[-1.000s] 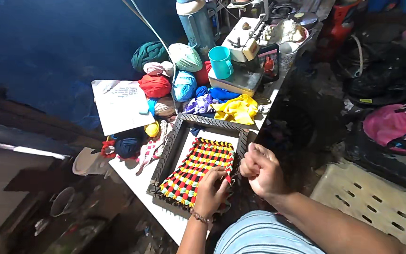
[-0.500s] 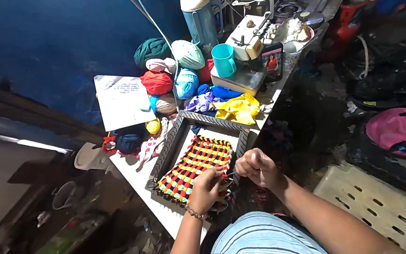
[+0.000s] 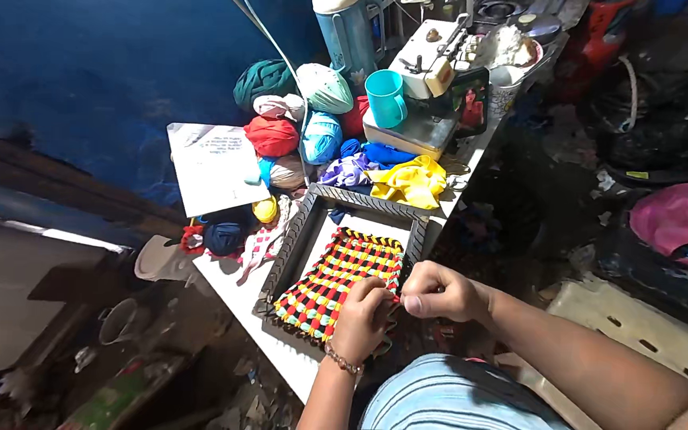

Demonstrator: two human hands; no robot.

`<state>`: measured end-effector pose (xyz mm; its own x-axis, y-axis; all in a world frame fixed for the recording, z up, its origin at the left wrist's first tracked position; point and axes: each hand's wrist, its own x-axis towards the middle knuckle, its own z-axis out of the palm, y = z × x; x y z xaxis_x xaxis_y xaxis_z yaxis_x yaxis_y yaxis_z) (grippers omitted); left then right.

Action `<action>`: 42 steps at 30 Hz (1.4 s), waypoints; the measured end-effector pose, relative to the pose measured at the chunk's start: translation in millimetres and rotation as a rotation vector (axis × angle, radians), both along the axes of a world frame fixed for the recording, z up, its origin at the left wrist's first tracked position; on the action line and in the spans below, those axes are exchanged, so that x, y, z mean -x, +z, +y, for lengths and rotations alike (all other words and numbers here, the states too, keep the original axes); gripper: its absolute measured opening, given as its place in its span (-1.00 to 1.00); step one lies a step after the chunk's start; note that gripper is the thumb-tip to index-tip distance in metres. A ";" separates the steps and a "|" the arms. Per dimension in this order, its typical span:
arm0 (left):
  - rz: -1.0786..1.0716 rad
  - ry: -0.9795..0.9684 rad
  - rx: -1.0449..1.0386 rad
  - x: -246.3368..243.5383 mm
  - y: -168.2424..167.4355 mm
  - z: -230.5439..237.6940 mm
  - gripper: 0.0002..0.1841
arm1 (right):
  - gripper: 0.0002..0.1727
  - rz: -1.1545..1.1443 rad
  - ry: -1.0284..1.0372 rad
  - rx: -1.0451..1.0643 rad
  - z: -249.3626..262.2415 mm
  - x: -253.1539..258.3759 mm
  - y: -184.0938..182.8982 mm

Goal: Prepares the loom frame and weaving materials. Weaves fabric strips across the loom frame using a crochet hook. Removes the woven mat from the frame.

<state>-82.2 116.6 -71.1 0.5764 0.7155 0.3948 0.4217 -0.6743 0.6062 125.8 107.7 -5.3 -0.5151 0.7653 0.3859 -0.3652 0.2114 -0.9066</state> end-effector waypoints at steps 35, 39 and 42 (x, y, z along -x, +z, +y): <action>-0.064 -0.066 0.085 22.3 2.1 -0.3 -0.87 | -0.40 0.687 -0.528 0.738 -20.3 19.6 -1.0; -0.057 -0.064 0.089 29.7 4.0 -2.9 -0.86 | -0.51 0.433 -0.292 0.218 -37.7 10.5 -35.5; -0.027 -0.054 0.062 29.2 4.2 -3.2 -0.86 | -0.50 0.206 -0.188 -0.039 -41.0 5.7 -43.2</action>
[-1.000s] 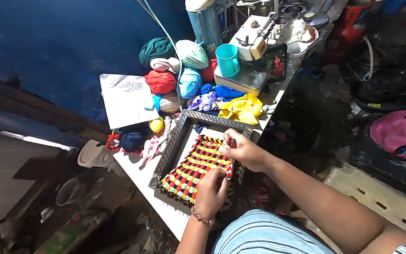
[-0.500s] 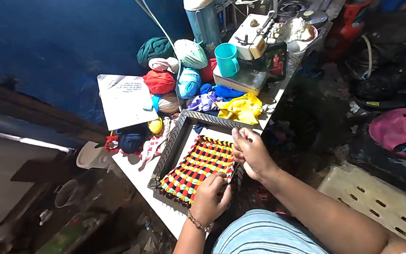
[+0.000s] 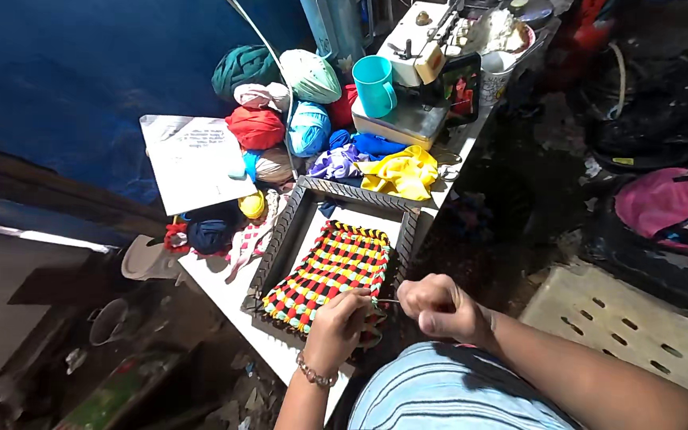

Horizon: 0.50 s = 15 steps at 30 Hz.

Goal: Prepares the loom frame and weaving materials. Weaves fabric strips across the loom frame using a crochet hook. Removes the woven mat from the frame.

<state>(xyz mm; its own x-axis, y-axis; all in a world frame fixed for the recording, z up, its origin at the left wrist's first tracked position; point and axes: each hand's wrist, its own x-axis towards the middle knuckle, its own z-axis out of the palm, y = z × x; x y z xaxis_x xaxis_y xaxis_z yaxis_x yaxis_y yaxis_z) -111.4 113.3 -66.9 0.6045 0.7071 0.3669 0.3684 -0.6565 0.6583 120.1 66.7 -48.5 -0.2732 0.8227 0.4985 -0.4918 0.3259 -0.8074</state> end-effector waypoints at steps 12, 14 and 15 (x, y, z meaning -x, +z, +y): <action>0.124 0.053 -0.180 -10.6 -16.1 -14.5 -0.83 | -0.42 -0.482 0.365 -0.393 7.5 -9.2 8.3; 0.097 0.065 -0.237 -10.3 -19.0 -15.8 -0.82 | -0.41 -0.370 0.321 -0.264 12.0 -8.6 20.5; 0.083 0.077 -0.258 -11.1 -19.0 -16.5 -0.81 | -0.43 -0.327 0.280 -0.178 15.0 -7.9 26.7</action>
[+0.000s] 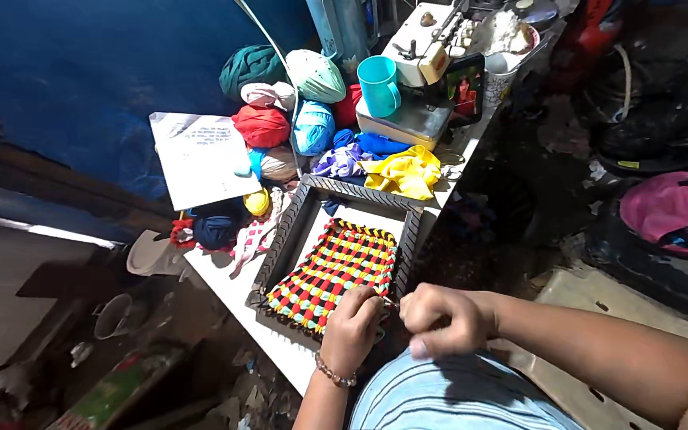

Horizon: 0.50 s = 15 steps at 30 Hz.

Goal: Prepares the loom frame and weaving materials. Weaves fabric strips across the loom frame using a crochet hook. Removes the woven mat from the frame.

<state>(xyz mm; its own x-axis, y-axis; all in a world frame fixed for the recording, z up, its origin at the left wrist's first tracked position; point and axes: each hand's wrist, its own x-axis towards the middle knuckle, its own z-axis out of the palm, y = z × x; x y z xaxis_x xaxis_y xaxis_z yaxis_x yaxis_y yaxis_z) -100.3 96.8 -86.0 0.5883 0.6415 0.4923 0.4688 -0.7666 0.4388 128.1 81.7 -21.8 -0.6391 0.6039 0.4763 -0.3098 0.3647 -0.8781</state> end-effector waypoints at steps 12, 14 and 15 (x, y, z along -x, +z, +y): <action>0.003 0.056 -0.113 -2.7 -0.4 -3.6 -0.86 | -0.44 -0.062 -0.241 0.309 14.3 32.0 28.8; 0.000 0.064 -0.130 -2.8 -0.4 -3.9 -0.87 | -0.42 -0.111 -0.230 0.271 16.3 33.9 31.3; -0.002 0.067 -0.134 -3.0 -0.6 -3.7 -0.86 | -0.43 -0.149 -0.232 0.277 17.8 34.0 33.7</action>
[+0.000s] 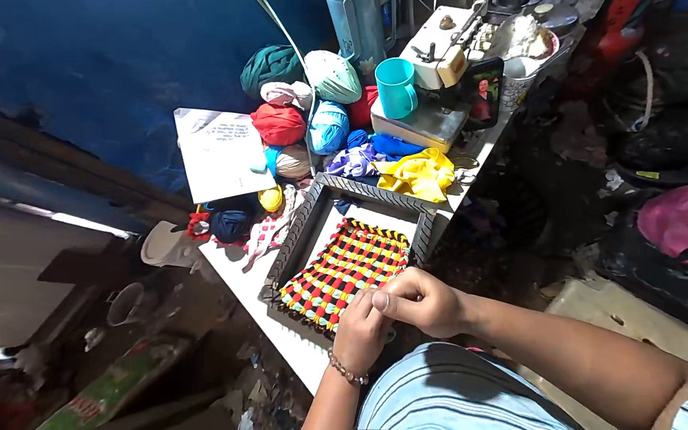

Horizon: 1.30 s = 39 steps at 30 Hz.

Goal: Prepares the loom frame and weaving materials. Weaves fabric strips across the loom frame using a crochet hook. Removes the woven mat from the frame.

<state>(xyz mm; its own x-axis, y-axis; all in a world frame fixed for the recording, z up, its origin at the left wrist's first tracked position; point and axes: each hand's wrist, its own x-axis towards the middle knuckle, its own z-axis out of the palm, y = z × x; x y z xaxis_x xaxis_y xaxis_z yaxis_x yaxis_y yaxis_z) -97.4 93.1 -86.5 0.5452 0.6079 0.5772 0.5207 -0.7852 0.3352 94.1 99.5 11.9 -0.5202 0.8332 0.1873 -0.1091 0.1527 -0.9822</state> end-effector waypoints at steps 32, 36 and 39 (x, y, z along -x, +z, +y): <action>-0.030 0.004 0.208 5.2 0.7 0.6 -0.88 | -0.73 -0.152 -0.491 0.484 39.0 -10.8 -5.2; -0.098 0.013 0.422 9.6 3.4 4.9 -0.85 | -0.70 0.176 -0.533 0.236 25.2 -29.3 7.6; -0.101 0.004 0.483 11.9 6.6 8.6 -0.82 | -0.59 0.379 -0.412 0.017 14.8 -23.4 -15.1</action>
<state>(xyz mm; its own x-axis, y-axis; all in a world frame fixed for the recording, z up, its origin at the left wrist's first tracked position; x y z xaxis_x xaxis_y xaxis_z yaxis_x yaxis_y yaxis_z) -109.2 101.6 -79.9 0.4980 0.8211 0.2789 0.4699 -0.5258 0.7091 117.5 114.3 -3.2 -0.0498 0.9578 0.2830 -0.3897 0.2422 -0.8885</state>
